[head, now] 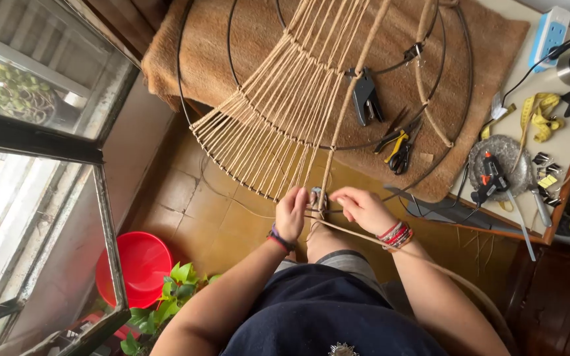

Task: Weaving twine around a circular metal frame to create a decorative pattern

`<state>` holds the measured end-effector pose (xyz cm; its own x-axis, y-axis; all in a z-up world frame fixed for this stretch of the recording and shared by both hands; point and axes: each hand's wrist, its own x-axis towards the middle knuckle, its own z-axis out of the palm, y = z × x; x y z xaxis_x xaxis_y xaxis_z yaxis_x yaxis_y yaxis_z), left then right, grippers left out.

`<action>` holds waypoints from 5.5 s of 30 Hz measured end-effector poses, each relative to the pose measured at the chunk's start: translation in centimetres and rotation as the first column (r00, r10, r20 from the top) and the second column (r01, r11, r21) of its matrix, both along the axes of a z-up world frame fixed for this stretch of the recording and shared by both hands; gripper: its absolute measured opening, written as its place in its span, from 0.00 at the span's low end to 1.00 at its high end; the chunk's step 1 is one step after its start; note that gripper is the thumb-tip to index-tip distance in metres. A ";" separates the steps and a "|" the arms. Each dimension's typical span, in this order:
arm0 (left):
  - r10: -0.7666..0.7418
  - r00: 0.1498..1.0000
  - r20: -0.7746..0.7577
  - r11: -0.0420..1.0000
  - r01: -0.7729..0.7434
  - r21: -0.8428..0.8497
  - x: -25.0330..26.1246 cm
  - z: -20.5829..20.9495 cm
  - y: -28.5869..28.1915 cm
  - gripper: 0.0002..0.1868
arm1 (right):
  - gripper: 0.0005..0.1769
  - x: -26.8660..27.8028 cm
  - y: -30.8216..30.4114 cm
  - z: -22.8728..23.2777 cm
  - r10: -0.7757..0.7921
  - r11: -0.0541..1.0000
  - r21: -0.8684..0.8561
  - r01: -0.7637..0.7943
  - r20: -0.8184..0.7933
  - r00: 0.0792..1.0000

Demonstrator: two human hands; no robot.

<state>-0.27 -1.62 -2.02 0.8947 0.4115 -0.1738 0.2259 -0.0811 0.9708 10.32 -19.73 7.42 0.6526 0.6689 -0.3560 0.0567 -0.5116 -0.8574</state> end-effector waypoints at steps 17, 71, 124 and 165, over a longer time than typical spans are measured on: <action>-0.019 0.829 -0.559 0.983 -0.087 -0.162 9.3 -13.2 -4.1 0.32 | 0.35 10.9 3.5 -15.0 0.144 0.930 -0.319 0.183 0.773 0.618; -0.121 0.982 0.148 0.986 0.137 -0.100 8.2 10.8 2.5 0.20 | 0.13 14.9 5.4 -12.0 -0.244 0.938 0.332 0.104 0.413 0.877; -0.348 0.869 -0.352 0.841 0.124 -0.527 -3.8 -5.3 -3.7 0.15 | 0.16 -8.2 -3.3 -10.2 0.315 0.804 -0.490 -0.338 -0.132 0.940; -0.313 0.670 -0.673 0.600 0.689 0.407 -4.2 -4.9 -0.9 0.22 | 0.18 0.9 -3.0 -2.2 0.106 0.519 0.806 0.284 -0.390 0.914</action>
<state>-4.43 -2.55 -6.88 0.8351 0.0952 -0.5418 0.3639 -0.8343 0.4143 11.20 -22.70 5.26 0.6841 0.7184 0.1261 -0.3406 0.4675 -0.8157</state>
